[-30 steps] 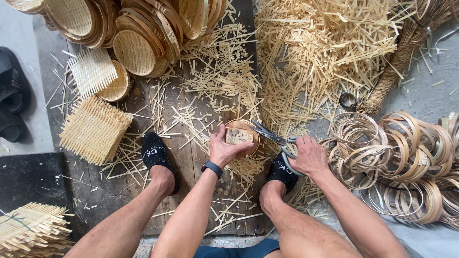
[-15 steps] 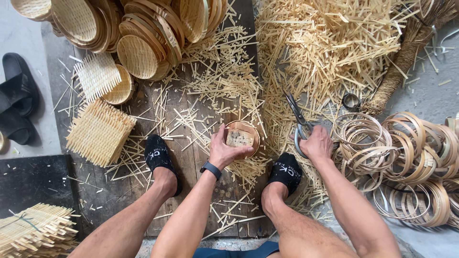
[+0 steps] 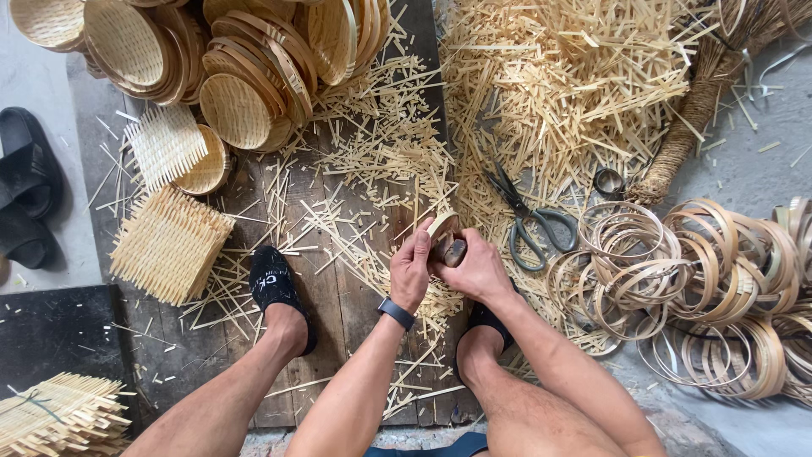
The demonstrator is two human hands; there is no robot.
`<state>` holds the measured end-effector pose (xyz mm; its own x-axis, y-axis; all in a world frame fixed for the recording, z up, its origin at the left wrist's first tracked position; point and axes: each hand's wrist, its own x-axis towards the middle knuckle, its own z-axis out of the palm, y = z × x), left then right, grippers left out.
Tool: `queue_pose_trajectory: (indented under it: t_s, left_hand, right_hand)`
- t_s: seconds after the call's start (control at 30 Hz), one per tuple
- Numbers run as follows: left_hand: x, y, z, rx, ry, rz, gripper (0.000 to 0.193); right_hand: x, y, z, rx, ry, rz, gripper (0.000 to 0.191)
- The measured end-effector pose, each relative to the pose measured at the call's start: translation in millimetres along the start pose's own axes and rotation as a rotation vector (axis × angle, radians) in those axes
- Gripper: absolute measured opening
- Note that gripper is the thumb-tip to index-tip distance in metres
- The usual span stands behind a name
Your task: The person sits on the floor of a bamboo workshop and assembles small woven bamboo baskets. They weave thin bamboo strips into square mats, bend and interlace bamboo strips by hand, fit a woven disc into a round bamboo rim, and trim excess material with scissors.
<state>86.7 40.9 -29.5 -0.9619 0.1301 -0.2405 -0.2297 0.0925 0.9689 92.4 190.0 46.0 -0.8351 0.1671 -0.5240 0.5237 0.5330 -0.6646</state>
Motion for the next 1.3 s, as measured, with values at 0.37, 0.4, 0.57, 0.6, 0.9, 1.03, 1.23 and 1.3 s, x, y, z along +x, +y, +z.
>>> queue_pose_trajectory:
  t_s: [0.37, 0.4, 0.57, 0.6, 0.9, 1.03, 1.23, 1.3]
  left_hand:
    - [38, -6, -9, 0.159, 0.003, 0.071, 0.049]
    - [42, -9, -11, 0.158, 0.010, 0.074, 0.050]
    - [82, -20, -58, 0.253, 0.222, -0.367, 0.060]
    - [83, -23, -72, 0.233, 0.265, -0.370, 0.060]
    - [94, -30, -113, -0.197, 0.549, -0.504, 0.060]
    - [94, -25, -115, -0.095, 0.466, -0.367, 0.044]
    - [120, 45, -138, 0.537, -0.010, -0.354, 0.041]
    - [143, 90, -147, 0.466, 0.058, -0.316, 0.039]
  right_hand:
    - [8, 6, 11, -0.031, 0.056, -0.094, 0.052]
    - [10, 8, 7, -0.044, 0.025, -0.067, 0.049]
    - [4, 42, -23, 0.387, -0.125, -0.187, 0.047]
    - [1, 52, -26, 0.599, -0.154, -0.257, 0.051]
    - [-1, 103, -14, 0.927, 0.031, -0.157, 0.061]
    - [-2, 112, 1, 0.766, 0.028, -0.145, 0.055]
    - [5, 118, 20, 0.827, -0.037, -0.170, 0.051]
    - [6, 119, 22, 0.883, -0.051, -0.138, 0.053]
